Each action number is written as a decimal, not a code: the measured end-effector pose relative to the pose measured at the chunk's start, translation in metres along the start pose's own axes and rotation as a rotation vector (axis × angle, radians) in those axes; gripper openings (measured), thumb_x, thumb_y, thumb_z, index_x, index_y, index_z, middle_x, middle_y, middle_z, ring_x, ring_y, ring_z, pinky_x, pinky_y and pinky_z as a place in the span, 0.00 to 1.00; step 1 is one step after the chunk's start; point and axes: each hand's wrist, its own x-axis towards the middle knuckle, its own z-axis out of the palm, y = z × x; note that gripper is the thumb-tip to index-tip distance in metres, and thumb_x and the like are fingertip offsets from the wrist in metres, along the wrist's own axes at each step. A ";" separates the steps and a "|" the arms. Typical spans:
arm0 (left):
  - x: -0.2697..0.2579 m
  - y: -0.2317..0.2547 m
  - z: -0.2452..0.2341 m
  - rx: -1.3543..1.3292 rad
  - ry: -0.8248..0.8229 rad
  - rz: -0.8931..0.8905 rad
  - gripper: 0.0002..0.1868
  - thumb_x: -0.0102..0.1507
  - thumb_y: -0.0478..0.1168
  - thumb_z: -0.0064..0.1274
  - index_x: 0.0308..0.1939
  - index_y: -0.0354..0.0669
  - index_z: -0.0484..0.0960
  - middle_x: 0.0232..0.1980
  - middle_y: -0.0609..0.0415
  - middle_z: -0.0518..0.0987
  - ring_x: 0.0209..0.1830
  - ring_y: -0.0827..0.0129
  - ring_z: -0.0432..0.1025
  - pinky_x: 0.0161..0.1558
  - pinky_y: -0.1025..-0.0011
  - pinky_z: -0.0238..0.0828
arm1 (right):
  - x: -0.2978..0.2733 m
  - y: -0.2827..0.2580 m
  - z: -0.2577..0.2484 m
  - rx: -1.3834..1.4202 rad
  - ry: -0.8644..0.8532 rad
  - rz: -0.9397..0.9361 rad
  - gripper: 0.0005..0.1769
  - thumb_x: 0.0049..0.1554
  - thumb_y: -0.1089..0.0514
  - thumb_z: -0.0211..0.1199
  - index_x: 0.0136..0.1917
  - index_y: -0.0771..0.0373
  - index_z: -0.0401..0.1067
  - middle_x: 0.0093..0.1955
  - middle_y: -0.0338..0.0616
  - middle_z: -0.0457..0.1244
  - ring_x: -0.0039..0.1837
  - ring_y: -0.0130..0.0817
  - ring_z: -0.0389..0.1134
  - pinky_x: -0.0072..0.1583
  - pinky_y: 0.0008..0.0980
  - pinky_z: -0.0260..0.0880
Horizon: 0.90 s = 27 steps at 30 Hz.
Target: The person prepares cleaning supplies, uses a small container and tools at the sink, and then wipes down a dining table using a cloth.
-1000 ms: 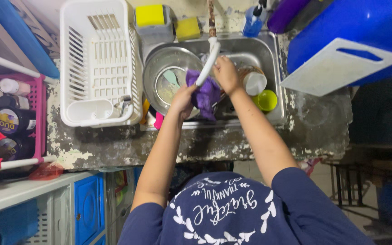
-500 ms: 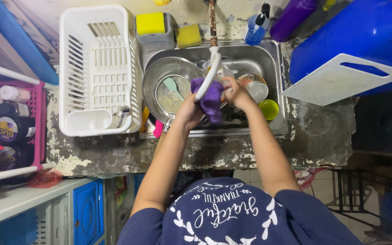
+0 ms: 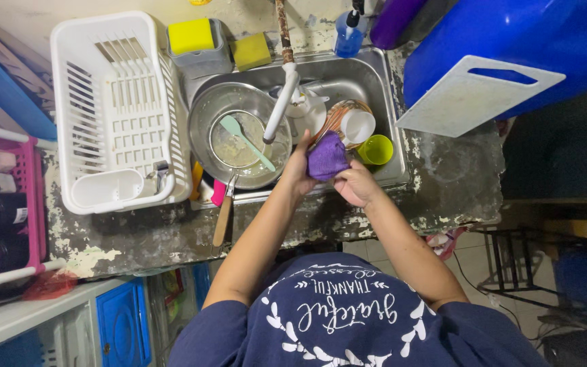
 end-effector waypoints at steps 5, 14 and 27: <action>-0.009 0.014 0.029 0.593 0.002 0.382 0.19 0.59 0.40 0.62 0.53 0.53 0.76 0.46 0.56 0.81 0.43 0.66 0.77 0.46 0.66 0.77 | -0.017 -0.048 0.028 0.092 -0.115 0.230 0.40 0.52 0.69 0.62 0.76 0.59 0.54 0.67 0.53 0.63 0.69 0.49 0.67 0.70 0.61 0.67; -0.006 0.035 0.069 1.399 -0.401 0.925 0.18 0.53 0.34 0.66 0.26 0.40 0.67 0.31 0.52 0.68 0.35 0.61 0.66 0.39 0.68 0.64 | 0.076 -0.036 -0.040 -0.428 -0.271 0.354 0.35 0.50 0.69 0.72 0.67 0.57 0.61 0.60 0.44 0.65 0.58 0.37 0.70 0.55 0.41 0.74; 0.025 0.019 0.002 1.535 0.355 0.999 0.06 0.49 0.30 0.54 0.26 0.38 0.72 0.32 0.45 0.74 0.35 0.48 0.71 0.39 0.59 0.69 | 0.134 0.061 -0.043 -1.576 -0.179 -0.144 0.25 0.41 0.63 0.75 0.52 0.62 0.70 0.50 0.48 0.68 0.53 0.38 0.69 0.52 0.39 0.71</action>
